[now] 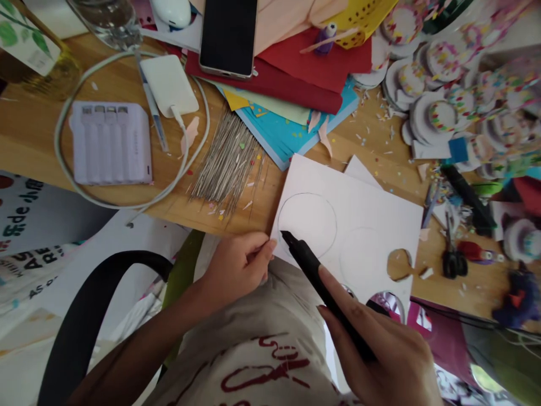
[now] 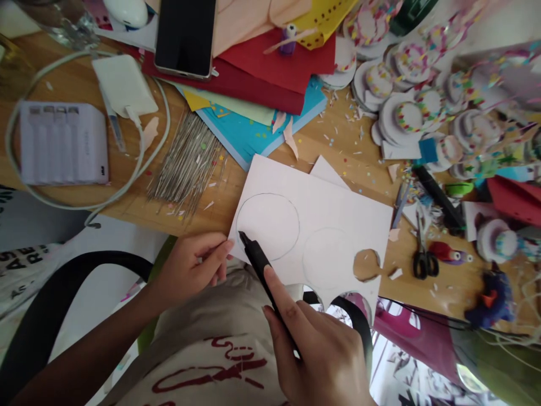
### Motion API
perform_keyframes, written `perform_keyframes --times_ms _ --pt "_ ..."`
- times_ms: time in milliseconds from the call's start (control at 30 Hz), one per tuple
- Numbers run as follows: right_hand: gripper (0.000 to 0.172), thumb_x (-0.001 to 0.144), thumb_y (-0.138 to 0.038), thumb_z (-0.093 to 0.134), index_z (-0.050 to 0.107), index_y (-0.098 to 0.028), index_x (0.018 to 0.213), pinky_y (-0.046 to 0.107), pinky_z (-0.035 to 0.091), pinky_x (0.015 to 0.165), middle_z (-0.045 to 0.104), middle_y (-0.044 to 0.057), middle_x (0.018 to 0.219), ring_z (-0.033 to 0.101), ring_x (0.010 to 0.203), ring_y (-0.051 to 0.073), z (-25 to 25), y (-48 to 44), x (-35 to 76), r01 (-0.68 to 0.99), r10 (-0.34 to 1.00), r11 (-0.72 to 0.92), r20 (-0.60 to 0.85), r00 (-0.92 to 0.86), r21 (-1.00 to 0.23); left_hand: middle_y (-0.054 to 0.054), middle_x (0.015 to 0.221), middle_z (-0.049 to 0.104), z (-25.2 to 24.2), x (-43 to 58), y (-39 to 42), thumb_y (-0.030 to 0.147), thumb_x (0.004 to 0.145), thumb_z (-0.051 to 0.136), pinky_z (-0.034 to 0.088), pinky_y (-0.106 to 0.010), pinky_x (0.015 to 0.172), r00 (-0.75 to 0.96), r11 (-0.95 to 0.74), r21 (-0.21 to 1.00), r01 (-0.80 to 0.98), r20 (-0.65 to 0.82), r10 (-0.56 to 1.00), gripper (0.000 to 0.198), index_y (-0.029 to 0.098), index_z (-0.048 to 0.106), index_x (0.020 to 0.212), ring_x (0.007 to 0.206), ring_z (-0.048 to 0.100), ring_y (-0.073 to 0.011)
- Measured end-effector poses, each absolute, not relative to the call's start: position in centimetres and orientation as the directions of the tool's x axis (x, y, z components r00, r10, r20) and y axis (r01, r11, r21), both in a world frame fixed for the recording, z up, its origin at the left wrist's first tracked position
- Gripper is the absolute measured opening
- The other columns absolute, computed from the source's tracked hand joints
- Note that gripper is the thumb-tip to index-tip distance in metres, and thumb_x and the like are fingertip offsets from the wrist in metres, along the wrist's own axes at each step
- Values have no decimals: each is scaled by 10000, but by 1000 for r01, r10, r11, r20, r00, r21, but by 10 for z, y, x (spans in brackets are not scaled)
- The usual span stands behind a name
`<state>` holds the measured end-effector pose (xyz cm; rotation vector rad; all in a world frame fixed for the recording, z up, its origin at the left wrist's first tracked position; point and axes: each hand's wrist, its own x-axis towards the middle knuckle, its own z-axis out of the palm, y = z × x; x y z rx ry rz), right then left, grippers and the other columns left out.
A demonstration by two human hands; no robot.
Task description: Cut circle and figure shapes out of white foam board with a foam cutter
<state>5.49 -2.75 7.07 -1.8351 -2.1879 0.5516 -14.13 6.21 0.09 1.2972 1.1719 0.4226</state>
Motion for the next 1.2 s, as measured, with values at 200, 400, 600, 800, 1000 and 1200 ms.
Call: perform_keyframes --times_ms 200,400,600,800,1000,1200 --pt "617 915 -180 572 381 -309 1488 262 494 480 759 2 866 614 479 111 75 -26 51 910 983 136 -63 -174 -392 43 503 585 -1 -139 61 337 952 446 398 -190 503 400 294 889 351 -426 811 390 186 474 593 437 538 -74" --pt "629 915 -166 567 367 -300 1496 262 509 507 748 4 817 635 516 128 78 -25 51 910 976 151 -89 -200 -387 47 510 589 -2 -139 60 340 959 443 397 -183 511 383 296 893 341 -419 823 384 177 492 615 447 541 -69" --pt "565 921 -186 565 434 -270 1464 228 482 480 739 -7 763 599 455 94 79 -23 48 909 979 169 -40 -199 -381 50 503 588 -2 -138 59 346 955 450 398 -186 495 372 298 897 326 -411 832 375 177 525 628 451 540 -73" --pt "531 931 -207 581 460 -247 1446 221 487 511 760 19 891 614 495 84 77 -25 46 914 977 194 -11 -212 -356 47 496 594 -1 -138 59 343 946 458 406 -197 479 361 303 896 325 -414 836 359 185 548 636 450 549 -86" --pt "538 936 -202 570 444 -255 1456 236 476 500 758 15 888 608 491 88 78 -25 44 918 981 176 -17 -195 -356 47 496 589 0 -138 59 337 945 457 402 -192 473 363 301 898 322 -410 836 361 181 539 630 431 539 -76" --pt "509 943 -197 560 466 -254 1439 246 451 486 727 -28 741 582 458 86 80 -25 41 927 982 167 -23 -185 -336 47 504 592 -2 -139 58 341 956 447 408 -187 485 368 294 899 325 -406 837 371 179 542 636 441 540 -70"
